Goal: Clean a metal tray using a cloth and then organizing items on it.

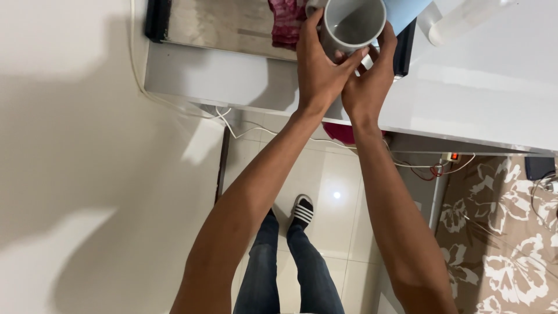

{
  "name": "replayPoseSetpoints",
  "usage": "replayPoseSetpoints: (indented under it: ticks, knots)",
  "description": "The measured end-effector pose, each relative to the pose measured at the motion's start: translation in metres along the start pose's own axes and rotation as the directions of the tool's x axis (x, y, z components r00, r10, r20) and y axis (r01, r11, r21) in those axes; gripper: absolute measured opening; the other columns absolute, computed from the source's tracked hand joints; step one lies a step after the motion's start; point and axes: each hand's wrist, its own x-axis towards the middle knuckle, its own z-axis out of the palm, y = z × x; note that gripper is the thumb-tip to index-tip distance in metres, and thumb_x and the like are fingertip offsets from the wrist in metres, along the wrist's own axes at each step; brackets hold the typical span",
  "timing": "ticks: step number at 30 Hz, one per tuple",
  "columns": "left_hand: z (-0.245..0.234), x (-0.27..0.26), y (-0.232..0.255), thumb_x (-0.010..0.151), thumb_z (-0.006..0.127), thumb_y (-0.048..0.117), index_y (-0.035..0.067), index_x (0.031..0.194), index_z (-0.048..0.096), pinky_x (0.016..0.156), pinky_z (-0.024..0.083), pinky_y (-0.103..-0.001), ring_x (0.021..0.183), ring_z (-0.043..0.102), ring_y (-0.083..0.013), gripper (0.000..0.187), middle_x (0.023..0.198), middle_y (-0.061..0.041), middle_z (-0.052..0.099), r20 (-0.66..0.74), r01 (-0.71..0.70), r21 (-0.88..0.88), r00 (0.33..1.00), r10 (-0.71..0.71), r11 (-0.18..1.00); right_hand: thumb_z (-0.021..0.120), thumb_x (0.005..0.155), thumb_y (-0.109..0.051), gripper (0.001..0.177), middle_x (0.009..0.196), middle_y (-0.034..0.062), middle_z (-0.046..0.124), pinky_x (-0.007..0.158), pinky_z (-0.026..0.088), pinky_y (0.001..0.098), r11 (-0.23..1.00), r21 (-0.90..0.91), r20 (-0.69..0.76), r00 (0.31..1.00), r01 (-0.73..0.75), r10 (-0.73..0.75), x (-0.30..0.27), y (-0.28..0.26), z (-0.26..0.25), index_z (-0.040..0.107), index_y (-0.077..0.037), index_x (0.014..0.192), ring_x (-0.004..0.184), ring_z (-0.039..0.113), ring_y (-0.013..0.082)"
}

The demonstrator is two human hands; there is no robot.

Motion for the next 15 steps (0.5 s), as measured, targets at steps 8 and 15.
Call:
replayPoseSetpoints:
  ticks: [8,15]
  knots:
    - [-0.002,0.001,0.000,0.074,0.096,0.031,0.006,0.147,0.042,0.108,0.057,-0.045,0.130,0.062,-0.0332,0.094,0.139,-0.016,0.056,0.012,-0.019,0.025,1.000,0.019,1.000,0.087,0.106,-0.016,0.077,0.149,0.0179,0.060,0.107,0.061,0.0409,0.998,-0.055,0.019,0.999,0.027,-0.026,-0.002,0.004,-0.004,0.032,-0.005,0.157,0.135,0.069,0.0315]
    - [-0.013,0.004,-0.004,0.075,0.098,0.034,0.013,0.152,0.040,0.110,0.055,-0.045,0.133,0.060,-0.0319,0.099,0.141,-0.015,0.056,0.046,-0.107,0.026,0.993,0.106,0.994,0.092,0.105,-0.019,0.088,0.158,0.0211,0.050,0.111,0.059,0.0424,0.996,-0.041,-0.024,0.996,0.083,-0.084,-0.004,0.012,0.006,0.026,-0.004,0.161,0.144,0.061,0.0354]
